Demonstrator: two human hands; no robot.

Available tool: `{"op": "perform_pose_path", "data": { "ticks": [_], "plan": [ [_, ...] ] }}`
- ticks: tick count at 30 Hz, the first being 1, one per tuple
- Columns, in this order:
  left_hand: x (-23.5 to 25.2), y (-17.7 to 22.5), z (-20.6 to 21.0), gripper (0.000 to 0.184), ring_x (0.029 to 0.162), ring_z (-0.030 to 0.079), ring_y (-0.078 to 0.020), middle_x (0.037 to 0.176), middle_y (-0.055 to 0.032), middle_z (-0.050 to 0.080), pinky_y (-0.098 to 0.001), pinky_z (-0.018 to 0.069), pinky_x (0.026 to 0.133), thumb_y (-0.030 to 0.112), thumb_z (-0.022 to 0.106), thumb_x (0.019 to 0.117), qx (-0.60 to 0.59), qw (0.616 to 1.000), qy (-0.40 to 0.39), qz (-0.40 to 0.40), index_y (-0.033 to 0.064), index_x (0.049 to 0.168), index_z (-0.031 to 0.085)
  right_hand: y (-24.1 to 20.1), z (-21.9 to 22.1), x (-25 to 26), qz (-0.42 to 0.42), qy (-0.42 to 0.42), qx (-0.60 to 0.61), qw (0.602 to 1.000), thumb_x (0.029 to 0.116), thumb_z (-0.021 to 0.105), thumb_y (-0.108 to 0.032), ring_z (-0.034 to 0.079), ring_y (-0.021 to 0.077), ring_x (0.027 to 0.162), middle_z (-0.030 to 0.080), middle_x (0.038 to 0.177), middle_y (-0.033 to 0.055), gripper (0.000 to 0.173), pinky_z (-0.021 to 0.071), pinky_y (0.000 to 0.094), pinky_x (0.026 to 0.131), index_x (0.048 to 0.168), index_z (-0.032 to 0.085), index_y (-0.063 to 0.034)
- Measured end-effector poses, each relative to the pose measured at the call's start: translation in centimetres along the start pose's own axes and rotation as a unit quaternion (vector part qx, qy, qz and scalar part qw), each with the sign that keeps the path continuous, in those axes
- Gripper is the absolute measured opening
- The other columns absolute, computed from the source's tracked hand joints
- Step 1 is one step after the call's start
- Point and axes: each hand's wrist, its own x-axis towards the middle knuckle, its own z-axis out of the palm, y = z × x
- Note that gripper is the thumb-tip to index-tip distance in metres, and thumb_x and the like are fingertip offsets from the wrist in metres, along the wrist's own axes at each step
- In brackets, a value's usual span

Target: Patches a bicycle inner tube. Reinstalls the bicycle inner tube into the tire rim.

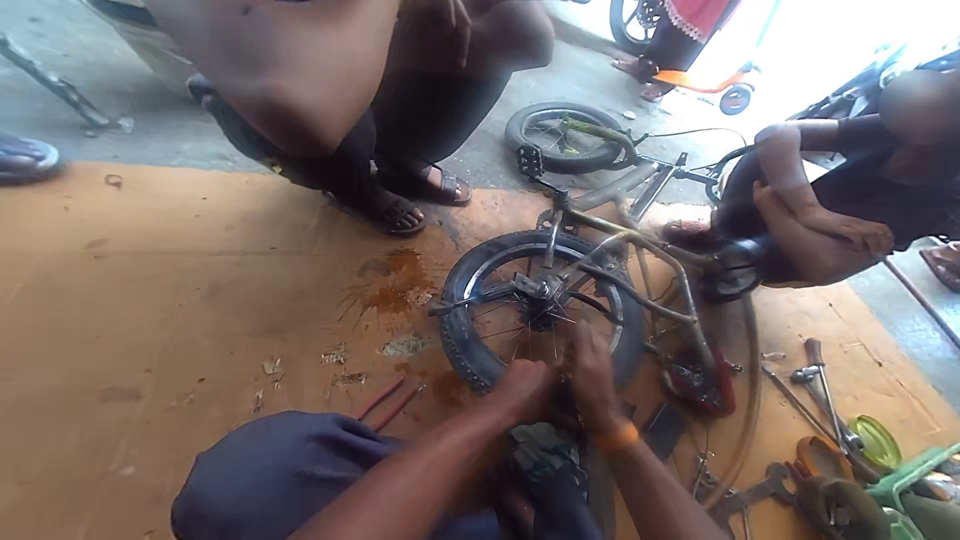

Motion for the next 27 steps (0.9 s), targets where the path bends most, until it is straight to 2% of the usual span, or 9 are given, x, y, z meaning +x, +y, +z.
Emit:
{"op": "perform_pose_path", "data": {
  "ticks": [3,6,10,12,15,17,19,22,27],
  "plan": [
    [-0.4,0.1,-0.2,0.072,0.093,0.07,-0.0358,0.097,-0.0145,0.072,-0.0586,0.0543,0.08,0.051,0.077,0.0817,0.012,1.0,-0.004,0.005,0.011,0.138,0.056,3.2,-0.3,-4.8,-0.231,-0.049,-0.034,0.971,0.1074,0.042,-0.045,0.065,0.0131,0.074,0.065,0.077,0.0038,0.051,0.0581,0.0349,0.071,0.087,0.068,-0.0066],
    [-0.2,0.5,-0.2,0.057,0.091,0.071,-0.0354,0.094,-0.014,0.071,-0.0565,0.0553,0.078,0.03,0.064,0.0936,0.031,0.999,0.0,0.01,0.0116,0.145,0.049,5.6,-0.8,-7.1,-0.363,-0.077,-0.114,0.922,0.1082,0.031,-0.051,0.066,0.0228,0.101,0.066,0.088,0.0097,0.06,0.0499,0.0445,0.103,0.083,0.062,-0.0076],
    [-0.4,0.5,-0.9,0.077,0.104,0.069,-0.0345,0.112,-0.0137,0.071,-0.058,0.053,0.089,0.032,0.076,0.0855,0.036,0.997,-0.032,0.067,0.0109,0.153,0.043,6.2,-2.1,-7.6,-0.38,-0.103,-0.142,0.908,0.1093,0.033,-0.045,0.065,0.0246,0.112,0.067,0.095,0.0099,0.052,0.0461,0.0454,0.111,0.085,0.061,-0.0089],
    [-1.3,-0.4,-1.4,0.084,0.128,0.057,-0.0305,0.136,-0.01,0.062,-0.0573,0.0432,0.106,0.037,0.08,0.084,0.021,0.994,-0.019,0.102,0.0151,0.156,0.042,6.1,-2.8,-7.7,-0.387,-0.126,-0.167,0.898,0.1071,0.038,-0.032,0.064,0.0253,0.113,0.068,0.096,0.0093,0.038,0.0441,0.0457,0.113,0.086,0.061,-0.0096],
    [-4.0,-2.1,-2.5,0.066,0.151,0.032,-0.0284,0.159,-0.007,0.044,-0.0609,0.0268,0.119,0.028,0.071,0.0895,-0.081,0.992,0.074,0.067,0.0154,0.151,0.051,6.6,-3.3,-7.4,-0.404,-0.13,-0.202,0.883,0.1071,0.041,-0.029,0.065,0.0253,0.114,0.067,0.096,0.0091,0.034,0.0443,0.0468,0.114,0.085,0.06,-0.0098],
    [-5.2,-3.6,-1.6,0.054,0.145,0.041,-0.0308,0.154,-0.0107,0.049,-0.0609,0.035,0.115,0.02,0.064,0.088,-0.209,0.945,0.25,-0.03,0.0098,0.141,0.06,7.2,-3.3,-7.2,-0.415,-0.134,-0.228,0.871,0.1054,0.046,-0.026,0.065,0.0247,0.114,0.066,0.095,0.0079,0.029,0.0439,0.0471,0.115,0.084,0.059,-0.0104],
    [-5.0,-4.9,-0.9,0.063,0.14,0.044,-0.0411,0.151,-0.023,0.047,-0.0633,0.0375,0.112,0.032,0.072,0.0933,-0.293,0.85,0.39,-0.197,0.0005,0.144,0.052,7.8,-3.0,-6.8,-0.432,-0.138,-0.255,0.854,0.1022,0.051,-0.022,0.064,0.0248,0.114,0.066,0.094,0.0068,0.022,0.0447,0.0474,0.114,0.085,0.06,-0.0112],
    [-2.0,-6.6,-0.9,0.128,0.147,0.032,-0.0448,0.163,-0.0278,0.025,-0.0621,0.0349,0.116,0.055,0.09,0.072,-0.431,0.725,0.405,-0.352,0.0044,0.162,0.014,8.0,-1.7,-6.2,-0.453,-0.132,-0.299,0.83,0.0999,0.053,-0.021,0.064,0.0246,0.113,0.065,0.091,0.0051,0.018,0.0445,0.0461,0.114,0.085,0.06,-0.0132],
    [1.1,-4.2,0.8,0.147,0.138,0.041,-0.0493,0.156,-0.0329,0.03,-0.0641,0.0459,0.104,0.038,0.103,0.0561,-0.538,0.639,0.372,-0.405,0.0103,0.162,0.005,6.9,1.3,-6.0,-0.455,-0.11,-0.412,0.782,0.1002,0.054,-0.023,0.063,0.0227,0.11,0.064,0.09,0.002,0.015,0.0433,0.0445,0.111,0.088,0.062,-0.0178]
  ]
}}
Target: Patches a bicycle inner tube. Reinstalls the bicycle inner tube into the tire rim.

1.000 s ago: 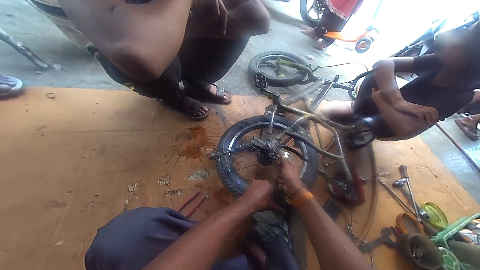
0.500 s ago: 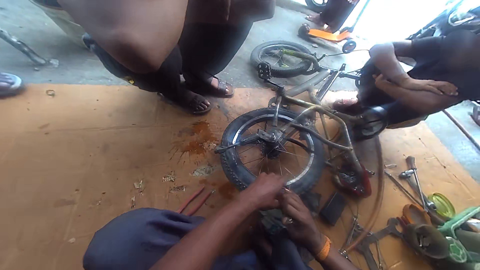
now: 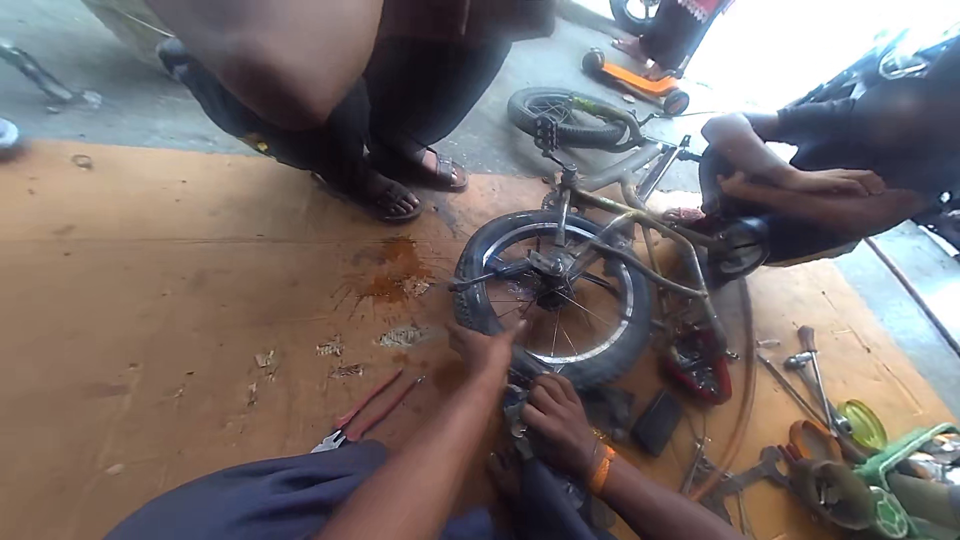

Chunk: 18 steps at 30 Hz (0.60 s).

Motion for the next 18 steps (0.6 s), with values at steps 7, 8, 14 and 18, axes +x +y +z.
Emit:
{"op": "perform_pose_path", "data": {
  "ticks": [7,8,14,18],
  "plan": [
    [0.8,-1.7,0.1,0.118,0.12,0.058,-0.0434,0.135,-0.0282,0.054,-0.0638,0.0523,0.09,0.013,0.093,0.0695,-0.111,0.992,-0.047,-0.045,0.0187,0.158,0.016,-1.3,1.8,0.9,-0.009,-0.027,-0.075,0.997,0.0964,0.059,-0.022,0.062,0.0225,0.109,0.065,0.096,-0.0002,0.005,0.0425,0.0457,0.108,0.095,0.064,-0.0237],
    [0.8,-2.0,0.1,0.116,0.12,0.058,-0.0429,0.136,-0.0281,0.053,-0.0631,0.0522,0.09,0.011,0.092,0.0711,-0.124,0.99,-0.051,-0.041,0.0184,0.158,0.015,-1.4,1.7,0.7,-0.012,-0.04,-0.075,0.996,0.0955,0.06,-0.02,0.062,0.0232,0.11,0.066,0.098,0.0005,0.006,0.0424,0.0469,0.109,0.098,0.065,-0.0236],
    [0.6,-3.7,0.2,0.108,0.121,0.057,-0.0394,0.141,-0.0259,0.049,-0.0592,0.0535,0.092,0.005,0.087,0.0752,-0.181,0.981,-0.065,-0.036,0.0143,0.157,0.017,0.4,-2.0,-3.2,-0.06,-0.14,-0.011,0.988,0.0993,0.058,-0.011,0.053,0.0286,0.137,0.068,0.122,0.0075,0.013,0.036,0.0483,0.121,0.107,0.067,-0.0162],
    [0.3,-4.1,0.4,0.109,0.122,0.057,-0.0391,0.142,-0.0251,0.048,-0.0593,0.0534,0.092,0.005,0.087,0.0757,-0.197,0.977,-0.071,-0.045,0.0159,0.157,0.016,2.3,-3.7,-4.7,-0.105,-0.158,-0.007,0.982,0.1018,0.056,-0.012,0.051,0.0279,0.139,0.068,0.122,0.0073,0.011,0.0331,0.047,0.123,0.105,0.066,-0.0134]
  ]
}}
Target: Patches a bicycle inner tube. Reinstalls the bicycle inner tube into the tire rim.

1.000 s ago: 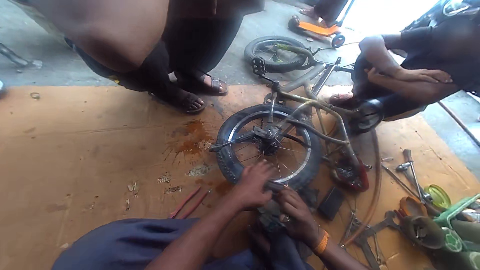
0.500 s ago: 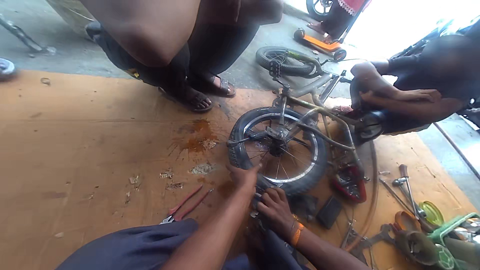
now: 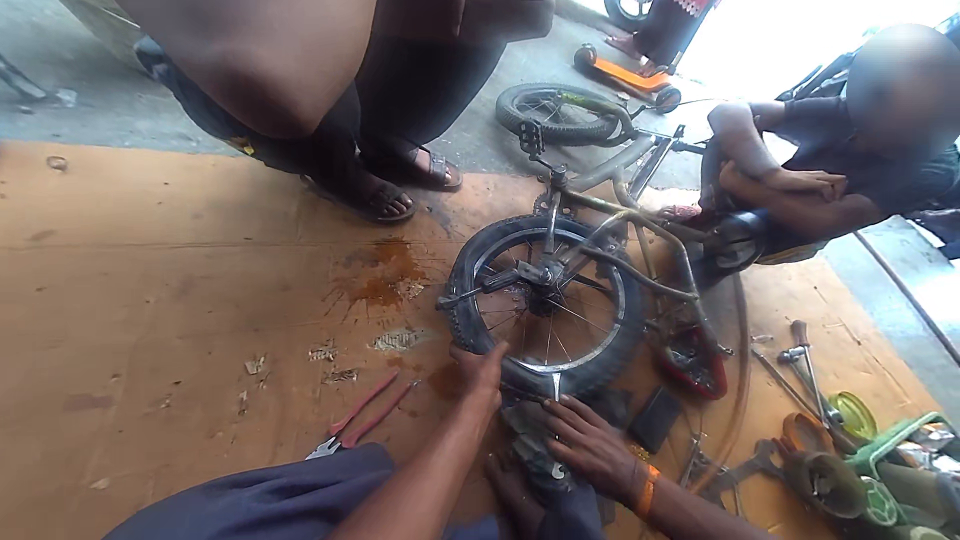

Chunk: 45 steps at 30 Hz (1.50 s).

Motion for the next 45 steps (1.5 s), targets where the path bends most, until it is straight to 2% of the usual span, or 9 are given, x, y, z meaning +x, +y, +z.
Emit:
{"op": "perform_pose_path", "data": {
  "ticks": [5,9,11,14,18,21,39,41,45],
  "plan": [
    [0.5,0.6,-0.2,0.109,0.117,0.06,-0.0381,0.137,-0.0264,0.052,-0.0565,0.0537,0.091,0.008,0.088,0.0754,0.049,0.999,-0.002,0.006,0.0129,0.157,0.015,-1.4,1.2,8.5,0.07,0.028,0.013,0.997,0.1036,0.052,-0.021,0.065,0.0239,0.091,0.066,0.091,0.0042,0.014,0.0524,0.0422,0.09,0.103,0.065,-0.0158],
    [0.8,1.3,-0.9,0.111,0.113,0.062,-0.0402,0.13,-0.0285,0.056,-0.0577,0.0535,0.091,0.016,0.09,0.0754,0.125,0.992,-0.011,-0.001,0.0092,0.156,0.015,-2.3,0.0,10.2,0.149,-0.005,0.04,0.988,0.105,0.051,-0.028,0.07,0.027,0.089,0.07,0.092,0.0066,0.022,0.0568,0.0462,0.076,0.111,0.068,-0.0153],
    [-0.2,1.4,0.0,0.111,0.115,0.06,-0.0423,0.134,-0.029,0.053,-0.0604,0.0532,0.088,0.01,0.089,0.0744,0.076,0.997,0.002,-0.009,0.0124,0.157,0.015,-1.0,-2.9,8.9,0.199,0.093,0.167,0.961,0.1038,0.053,-0.025,0.071,0.0225,0.083,0.071,0.086,0.0058,0.022,0.0595,0.0442,0.072,0.101,0.071,-0.0112],
    [-1.2,0.5,0.8,0.109,0.121,0.058,-0.04,0.14,-0.0261,0.049,-0.06,0.0541,0.09,0.006,0.088,0.0742,0.021,1.0,0.021,0.003,0.0139,0.156,0.016,1.7,-6.7,8.7,0.333,0.278,0.415,0.8,0.1085,0.037,-0.028,0.06,0.013,0.069,0.063,0.079,0.0028,0.039,0.054,0.0339,0.064,0.099,0.068,-0.0068],
    [-1.8,0.2,1.0,0.113,0.124,0.056,-0.0406,0.142,-0.0278,0.047,-0.0598,0.0529,0.094,0.008,0.089,0.0736,0.038,0.999,0.03,0.012,0.0104,0.156,0.012,5.5,-4.9,12.1,0.395,0.424,0.633,0.513,0.1091,0.027,-0.053,0.041,0.0039,0.053,0.043,0.066,-0.009,0.047,0.0402,0.0214,0.052,0.09,0.056,-0.022],
    [-1.6,0.6,0.6,0.112,0.121,0.057,-0.0421,0.14,-0.0279,0.048,-0.0614,0.0535,0.091,0.011,0.089,0.0751,0.033,0.999,0.019,0.0,0.0125,0.156,0.012,5.3,-2.4,13.6,0.418,0.393,0.694,0.435,0.1063,0.032,-0.06,0.038,0.0056,0.052,0.038,0.064,-0.0086,0.045,0.0374,0.023,0.051,0.088,0.055,-0.0253],
    [-1.4,0.3,0.4,0.106,0.12,0.057,-0.039,0.139,-0.0264,0.05,-0.058,0.0526,0.093,0.011,0.089,0.0758,0.04,0.999,0.027,0.017,0.0099,0.155,0.018,4.4,-0.8,15.1,0.51,0.305,0.703,0.391,0.1058,0.031,-0.062,0.021,0.0063,0.042,0.024,0.056,-0.0069,0.048,0.0234,0.0222,0.043,0.083,0.048,-0.0228],
    [-0.9,-0.2,0.2,0.107,0.118,0.059,-0.0391,0.136,-0.0268,0.052,-0.0582,0.0532,0.093,0.014,0.09,0.0756,0.053,0.998,0.029,0.023,0.0091,0.155,0.019,3.9,-0.8,15.2,0.503,0.278,0.686,0.447,0.1048,0.028,-0.065,0.021,0.0076,0.041,0.024,0.055,-0.0056,0.052,0.023,0.0233,0.042,0.08,0.045,-0.0222],
    [-5.4,2.5,-0.3,0.067,0.086,0.064,-0.0277,0.107,-0.0219,0.061,-0.044,0.0568,0.07,0.015,0.075,0.093,0.047,0.999,-0.014,-0.012,0.0028,0.144,0.033,1.0,0.0,15.2,0.362,0.293,0.516,0.719,0.1081,0.029,-0.048,0.043,0.0153,0.047,0.042,0.058,0.002,0.054,0.0392,0.0344,0.044,0.074,0.051,-0.0125]
  ]
}}
